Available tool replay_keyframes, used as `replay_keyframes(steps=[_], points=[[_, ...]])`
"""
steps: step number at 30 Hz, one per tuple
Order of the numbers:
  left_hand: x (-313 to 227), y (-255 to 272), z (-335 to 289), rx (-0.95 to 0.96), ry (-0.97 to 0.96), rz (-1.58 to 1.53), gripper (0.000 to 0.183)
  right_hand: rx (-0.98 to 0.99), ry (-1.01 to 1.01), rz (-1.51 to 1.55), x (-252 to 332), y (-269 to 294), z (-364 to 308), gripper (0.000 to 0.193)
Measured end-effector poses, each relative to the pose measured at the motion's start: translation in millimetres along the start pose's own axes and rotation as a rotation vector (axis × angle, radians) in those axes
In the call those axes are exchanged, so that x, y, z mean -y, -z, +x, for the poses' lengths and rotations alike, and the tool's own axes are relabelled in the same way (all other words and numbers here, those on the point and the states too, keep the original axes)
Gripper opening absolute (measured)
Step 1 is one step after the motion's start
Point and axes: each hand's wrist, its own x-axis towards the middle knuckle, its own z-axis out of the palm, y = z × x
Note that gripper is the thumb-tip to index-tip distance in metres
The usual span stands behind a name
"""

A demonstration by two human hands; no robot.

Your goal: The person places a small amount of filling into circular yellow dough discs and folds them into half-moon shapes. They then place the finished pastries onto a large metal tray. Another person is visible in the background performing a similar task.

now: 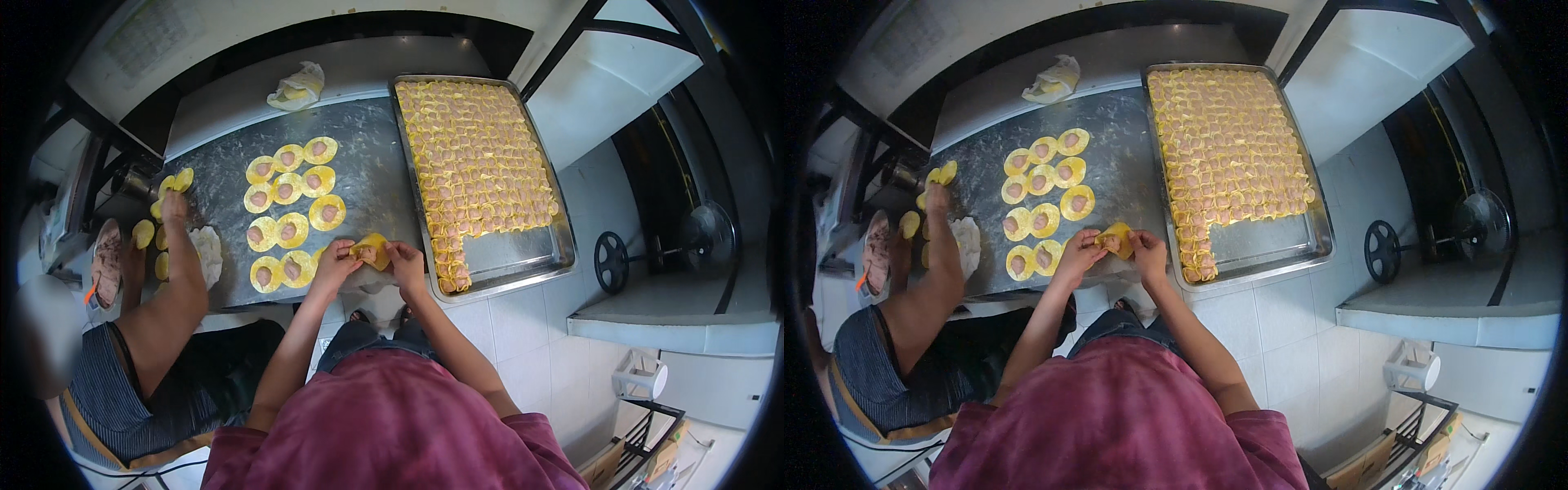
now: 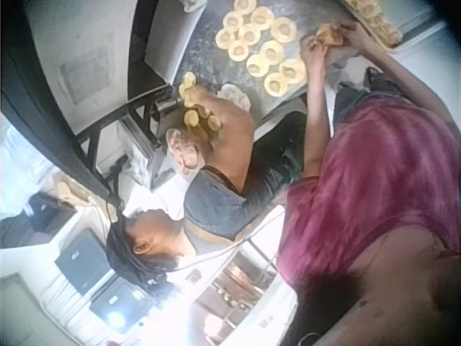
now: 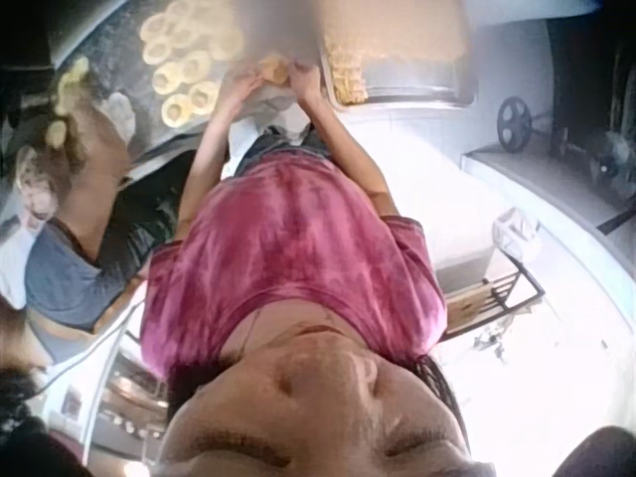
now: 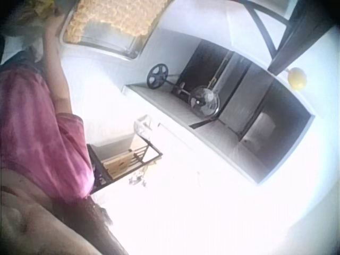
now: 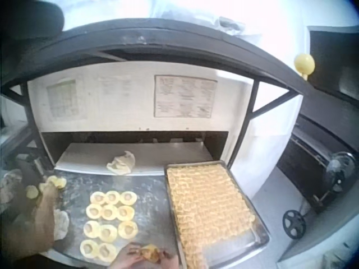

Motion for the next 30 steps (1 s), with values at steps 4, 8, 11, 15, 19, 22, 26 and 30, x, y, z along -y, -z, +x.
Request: replay_keyframes(steps=[4, 8, 11, 15, 19, 22, 26, 30], points=[[0.1, 5.3, -0.3, 0.042, 0.054, 0.021, 0.035, -0.021, -0.003, -0.017, -3.0, 2.4, -5.5, 0.020], [-0.4, 7.3, -1.7, 0.061, 0.130, 0.011, 0.038, -0.020, 0.050, -0.057, -6.1, 2.1, -8.3, 0.020], [-2.1, 8.6, -3.9, 0.080, 0.107, 0.088, 0.039, 0.003, 0.061, -0.037, -10.8, 4.5, -5.1, 0.020], [-3.6, 12.3, -7.5, 0.092, 0.046, 0.095, 0.039, 0.015, 0.038, -0.022, -8.6, 4.0, -5.5, 0.020], [-8.2, 12.7, -13.7, 0.113, 0.107, 0.060, 0.031, 0.024, 0.004, 0.032, -3.7, -0.1, -7.8, 0.020], [-7.8, 11.3, -13.5, 0.098, 0.130, 0.023, 0.028, 0.017, -0.018, 0.021, -4.6, 0.5, -7.4, 0.019], [-9.1, 5.9, -12.2, 0.094, 0.196, -0.017, 0.027, 0.033, -0.009, 0.007, -9.9, 2.7, -3.8, 0.017], [-15.8, -4.9, -16.9, 0.074, 0.183, -0.132, 0.030, 0.045, -0.005, 0.059, -3.1, 1.5, -7.3, 0.017]])
